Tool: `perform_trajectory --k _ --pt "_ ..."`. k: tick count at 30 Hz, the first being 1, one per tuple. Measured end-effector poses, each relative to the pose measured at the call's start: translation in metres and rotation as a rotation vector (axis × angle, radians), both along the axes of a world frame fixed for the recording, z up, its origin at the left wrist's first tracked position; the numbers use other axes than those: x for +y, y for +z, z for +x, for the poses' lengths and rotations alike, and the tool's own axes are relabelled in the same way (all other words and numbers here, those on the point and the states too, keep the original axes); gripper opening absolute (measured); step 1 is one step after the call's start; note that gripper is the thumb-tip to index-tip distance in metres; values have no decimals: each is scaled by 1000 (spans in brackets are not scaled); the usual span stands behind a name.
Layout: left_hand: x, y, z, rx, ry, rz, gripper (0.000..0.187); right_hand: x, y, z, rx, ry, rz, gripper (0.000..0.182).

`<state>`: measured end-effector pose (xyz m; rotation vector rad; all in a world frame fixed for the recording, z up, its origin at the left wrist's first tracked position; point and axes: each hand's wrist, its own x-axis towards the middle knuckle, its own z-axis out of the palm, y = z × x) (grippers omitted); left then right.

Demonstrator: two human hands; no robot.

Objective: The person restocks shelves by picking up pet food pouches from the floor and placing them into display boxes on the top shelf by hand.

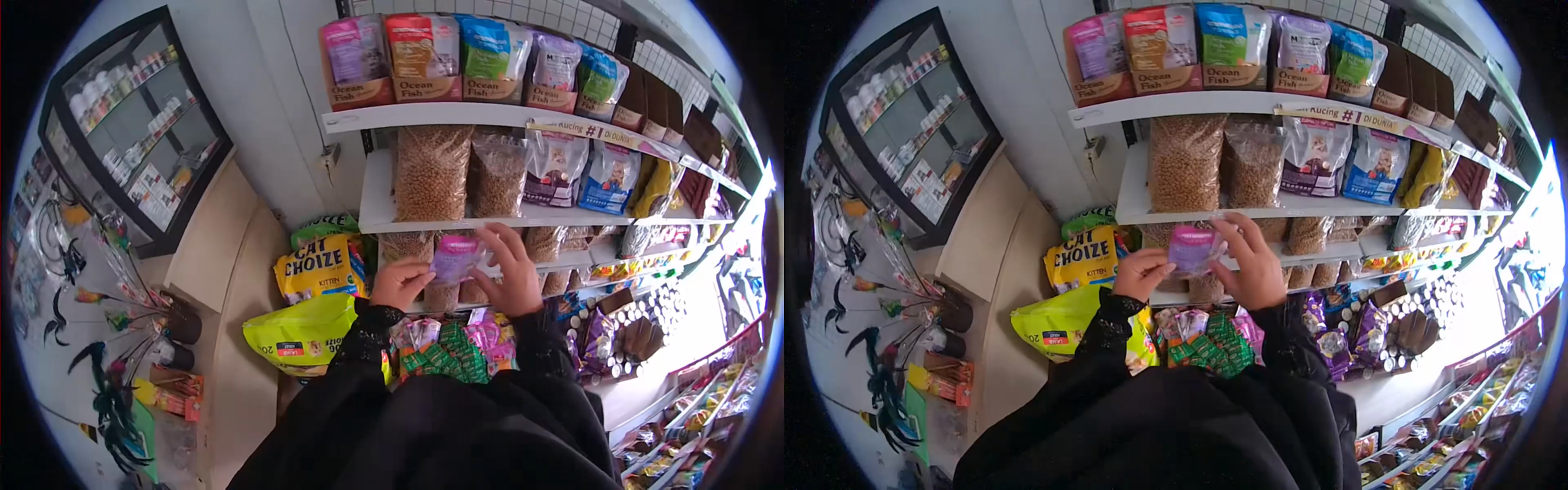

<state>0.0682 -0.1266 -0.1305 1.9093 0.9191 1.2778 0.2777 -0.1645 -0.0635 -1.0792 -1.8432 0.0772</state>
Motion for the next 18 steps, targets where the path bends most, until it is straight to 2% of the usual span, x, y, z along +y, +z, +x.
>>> perform_trajectory --k 4,7,12,15,18 --pt "-4 36 -16 -26 38 128 11 4 46 -16 -145 78 -141 59" --pt "-3 61 -28 -24 13 240 10 8 77 -30 -277 98 130 56" --pt "11 91 -40 -70 79 373 9 9 119 -51 -388 78 206 50" --pt "23 117 -45 -79 146 588 10 14 141 -65 -512 -63 281 42" --pt "43 145 -59 -69 144 695 17 38 172 -70 -472 43 415 38"
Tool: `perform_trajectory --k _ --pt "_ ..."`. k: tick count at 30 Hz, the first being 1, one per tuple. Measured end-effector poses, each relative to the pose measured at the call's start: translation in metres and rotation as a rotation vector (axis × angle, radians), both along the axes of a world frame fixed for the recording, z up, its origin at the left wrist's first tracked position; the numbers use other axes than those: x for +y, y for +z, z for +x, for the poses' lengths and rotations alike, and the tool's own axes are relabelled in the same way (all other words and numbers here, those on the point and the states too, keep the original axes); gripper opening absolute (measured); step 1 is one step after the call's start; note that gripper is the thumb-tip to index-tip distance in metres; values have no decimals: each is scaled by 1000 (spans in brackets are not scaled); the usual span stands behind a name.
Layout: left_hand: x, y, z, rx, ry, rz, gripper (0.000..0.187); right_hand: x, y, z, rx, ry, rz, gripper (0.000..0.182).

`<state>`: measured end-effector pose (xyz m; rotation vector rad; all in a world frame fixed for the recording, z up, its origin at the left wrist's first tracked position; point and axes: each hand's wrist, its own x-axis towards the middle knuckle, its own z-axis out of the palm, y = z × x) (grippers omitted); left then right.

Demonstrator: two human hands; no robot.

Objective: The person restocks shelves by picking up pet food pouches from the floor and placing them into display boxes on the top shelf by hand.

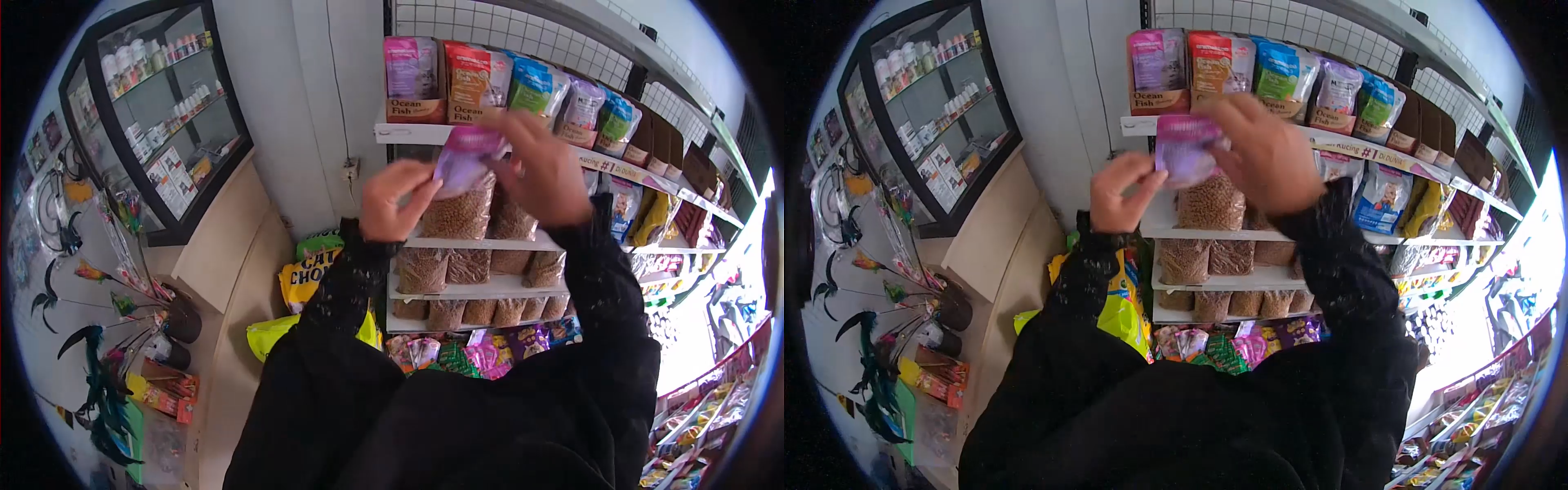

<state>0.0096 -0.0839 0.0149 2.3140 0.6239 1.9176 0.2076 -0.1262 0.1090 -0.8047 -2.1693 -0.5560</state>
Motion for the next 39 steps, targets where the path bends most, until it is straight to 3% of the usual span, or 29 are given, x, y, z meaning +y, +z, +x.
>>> perform_trajectory --k 4,7,11,15,22,27,31,34,39 --pt "47 16 -13 -142 20 68 33 30 40 -13 68 57 115 34" --pt "104 3 -12 10 583 316 51 69 61 -25 49 33 351 35" --pt "128 -5 4 127 604 244 65 99 75 -53 67 27 350 36" --pt "139 -20 4 223 700 238 73 145 70 -67 28 -236 405 38" --pt "145 -24 4 218 733 251 76 207 36 -90 31 -505 38 38" --pt "147 -24 4 223 741 253 72 209 20 -95 112 -412 124 34" --pt "150 -26 5 193 732 269 69 200 11 -95 149 -350 245 21" --pt "152 -27 5 186 722 271 68 199 9 -94 -129 -475 -19 26" --pt "152 -28 4 167 683 281 67 192 17 -99 -217 -554 -110 23"
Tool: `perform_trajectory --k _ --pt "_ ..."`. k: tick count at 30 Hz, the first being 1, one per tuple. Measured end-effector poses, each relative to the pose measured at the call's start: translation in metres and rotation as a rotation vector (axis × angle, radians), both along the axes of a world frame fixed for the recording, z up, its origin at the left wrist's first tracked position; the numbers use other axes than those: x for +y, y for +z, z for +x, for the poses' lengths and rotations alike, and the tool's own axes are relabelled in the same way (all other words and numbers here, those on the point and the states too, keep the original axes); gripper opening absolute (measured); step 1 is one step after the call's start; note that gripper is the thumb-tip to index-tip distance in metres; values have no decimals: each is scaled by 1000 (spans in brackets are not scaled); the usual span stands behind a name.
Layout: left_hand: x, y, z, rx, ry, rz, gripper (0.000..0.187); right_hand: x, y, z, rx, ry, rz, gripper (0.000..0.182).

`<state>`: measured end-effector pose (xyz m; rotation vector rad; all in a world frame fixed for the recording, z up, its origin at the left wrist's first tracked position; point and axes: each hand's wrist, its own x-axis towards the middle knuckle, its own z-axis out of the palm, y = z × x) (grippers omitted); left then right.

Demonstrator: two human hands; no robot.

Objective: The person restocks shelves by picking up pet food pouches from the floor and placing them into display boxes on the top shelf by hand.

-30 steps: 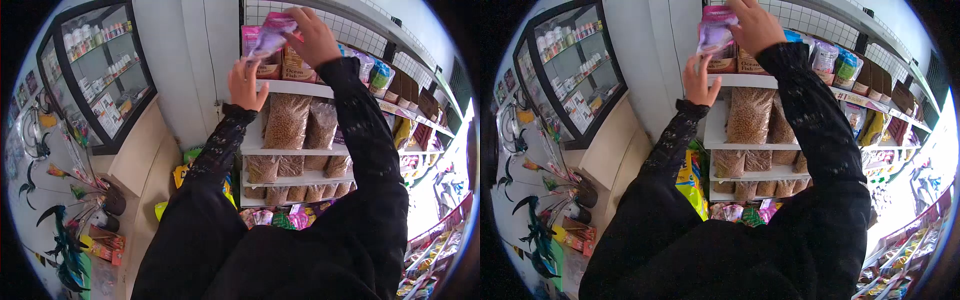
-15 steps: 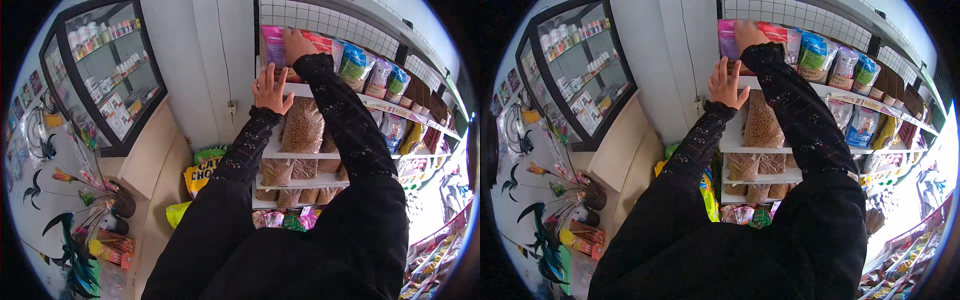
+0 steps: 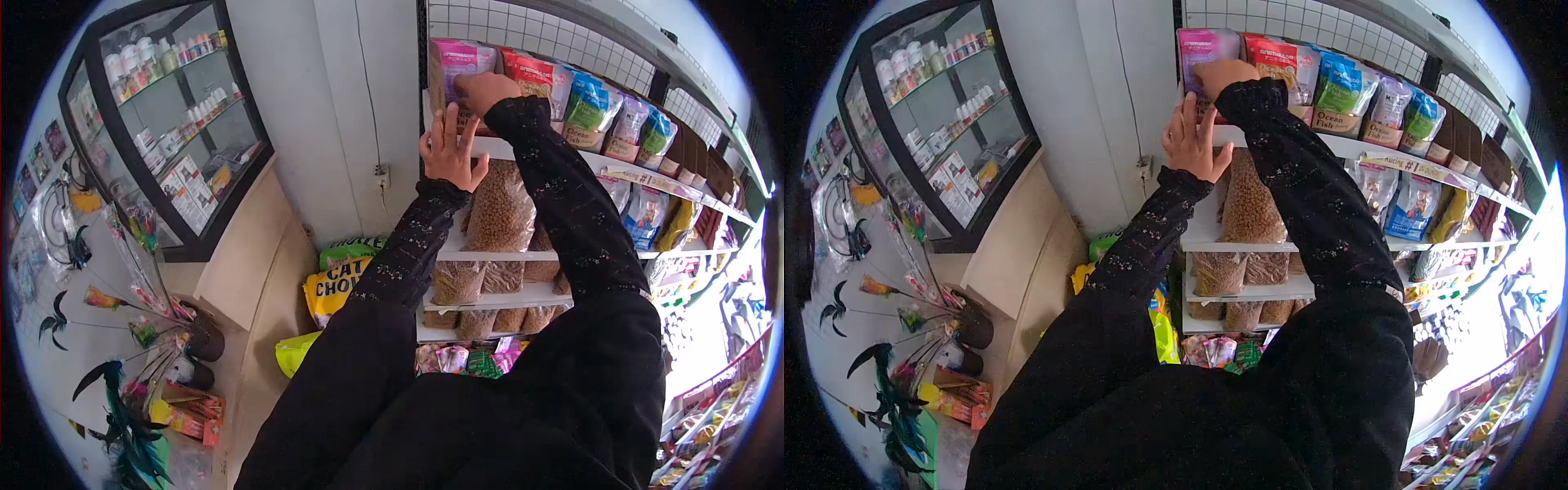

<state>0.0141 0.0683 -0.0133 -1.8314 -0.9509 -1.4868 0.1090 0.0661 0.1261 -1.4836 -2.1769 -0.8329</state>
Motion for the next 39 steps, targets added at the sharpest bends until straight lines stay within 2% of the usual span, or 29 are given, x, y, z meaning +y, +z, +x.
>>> perform_trajectory --k 8,12,15,24,28,31,35,39 --pt "-1 0 0 8 7 16 66 36 -1 6 -81 144 -145 26" --pt "-1 -1 0 18 11 6 66 43 -1 8 -209 190 -177 30" --pt "1 -1 0 10 8 39 66 43 -3 11 -166 285 -177 35" --pt "6 -5 2 -5 21 55 68 22 -13 14 -40 267 -91 44" --pt "3 -4 3 -8 31 9 71 5 -19 19 7 282 15 44" --pt "2 -4 4 -5 60 18 73 -8 -23 28 108 437 164 45" --pt "-2 -2 5 -9 93 -12 75 -28 -32 39 220 393 159 42" --pt "-5 0 7 -9 98 -32 76 -25 -31 35 213 357 165 42"
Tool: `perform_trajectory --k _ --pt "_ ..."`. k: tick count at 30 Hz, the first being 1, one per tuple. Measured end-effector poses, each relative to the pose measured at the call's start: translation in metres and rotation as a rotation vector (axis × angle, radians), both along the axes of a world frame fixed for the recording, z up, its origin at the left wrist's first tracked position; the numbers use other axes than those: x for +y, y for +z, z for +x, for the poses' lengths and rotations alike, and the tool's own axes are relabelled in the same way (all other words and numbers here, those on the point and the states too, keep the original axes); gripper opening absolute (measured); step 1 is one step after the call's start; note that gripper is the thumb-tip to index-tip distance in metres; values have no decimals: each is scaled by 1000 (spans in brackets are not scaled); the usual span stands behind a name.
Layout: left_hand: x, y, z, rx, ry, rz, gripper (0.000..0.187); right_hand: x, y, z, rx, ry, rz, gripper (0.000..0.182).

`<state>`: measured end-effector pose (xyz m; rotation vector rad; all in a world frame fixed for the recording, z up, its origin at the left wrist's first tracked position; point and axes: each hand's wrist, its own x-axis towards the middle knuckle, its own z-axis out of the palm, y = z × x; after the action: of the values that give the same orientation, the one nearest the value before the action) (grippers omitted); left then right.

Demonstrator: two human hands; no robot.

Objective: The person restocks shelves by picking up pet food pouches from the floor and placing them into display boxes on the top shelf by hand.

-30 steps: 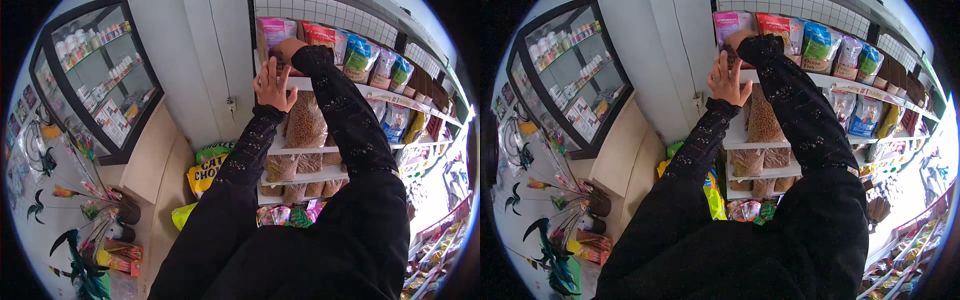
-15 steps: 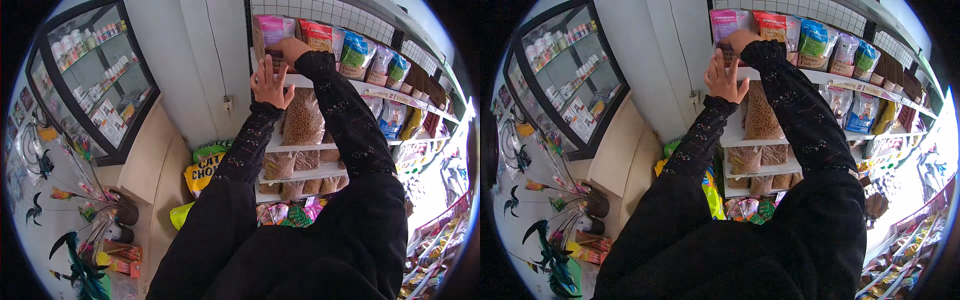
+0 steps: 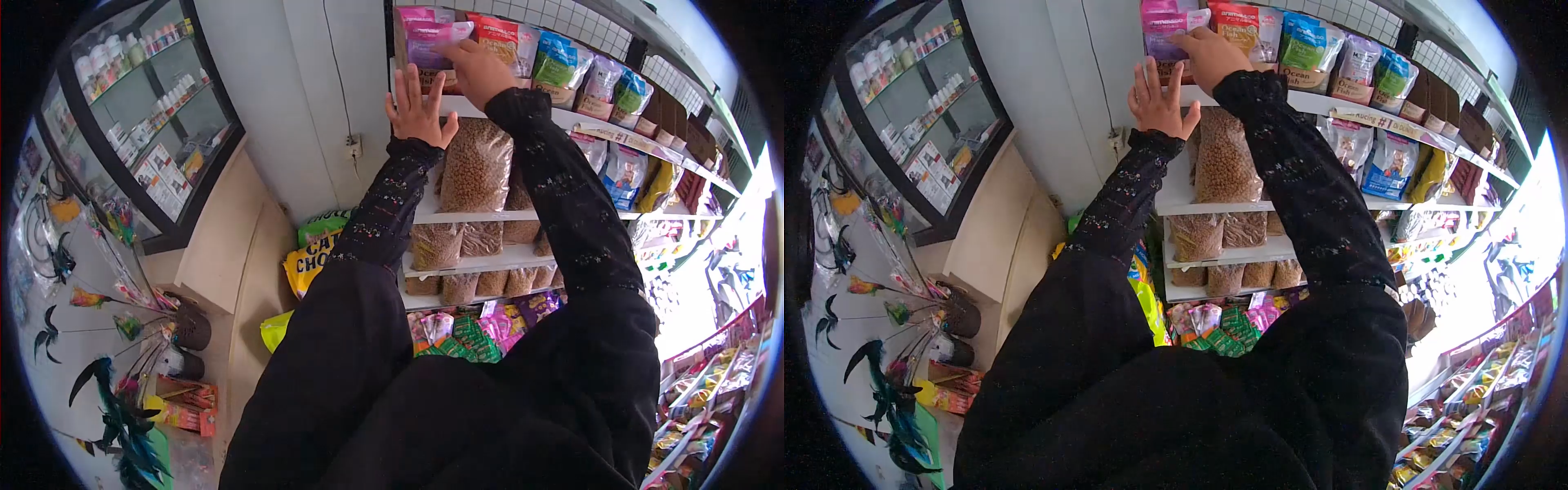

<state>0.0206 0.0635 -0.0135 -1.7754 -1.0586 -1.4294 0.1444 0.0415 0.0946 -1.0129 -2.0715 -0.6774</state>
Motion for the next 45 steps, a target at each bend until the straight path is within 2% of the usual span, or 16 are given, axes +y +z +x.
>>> perform_trajectory --k 5,8,13,16,21,24,25,27,30,32,34,35,37,39,43,45 --pt "0 1 -1 -8 -39 -1 73 29 11 -17 -126 -88 66 51" --pt "2 0 -2 1 -35 9 69 44 20 -36 -115 -316 -157 58" --pt "7 -3 -4 9 -32 32 62 42 17 -40 -94 -361 -201 61" --pt "9 -4 -4 5 -42 43 64 41 9 -34 -53 -272 -83 32" --pt "7 -4 -4 14 -36 45 68 22 3 -21 -66 -179 11 34" --pt "4 -1 -4 7 -45 21 70 -6 -5 -14 128 59 94 35" --pt "2 -2 -3 4 -48 5 70 -19 -10 -10 127 51 87 35" --pt "1 1 -5 6 -45 -20 71 -55 -24 -2 306 272 2 21" --pt "-8 -5 -4 19 -37 -72 72 -111 -60 16 488 264 -161 14" --pt "-26 -12 -1 -124 -53 -56 69 -133 -102 34 592 314 -178 11" --pt "-39 -39 9 -174 -72 -80 67 -148 -163 58 825 296 -368 12" --pt "-45 -64 17 -198 -167 -93 61 -156 -193 69 846 273 -386 12" --pt "-68 -130 33 -256 -358 -150 49 -181 -258 90 1160 144 -665 16" --pt "-102 -191 50 -219 -486 -332 32 -211 -315 115 1286 43 -753 17" --pt "-159 -316 74 -134 -614 -561 21 -269 -406 158 1581 -185 -888 19" --pt "-186 -359 76 -118 -722 -887 18 -296 -447 172 1749 -321 -896 19"
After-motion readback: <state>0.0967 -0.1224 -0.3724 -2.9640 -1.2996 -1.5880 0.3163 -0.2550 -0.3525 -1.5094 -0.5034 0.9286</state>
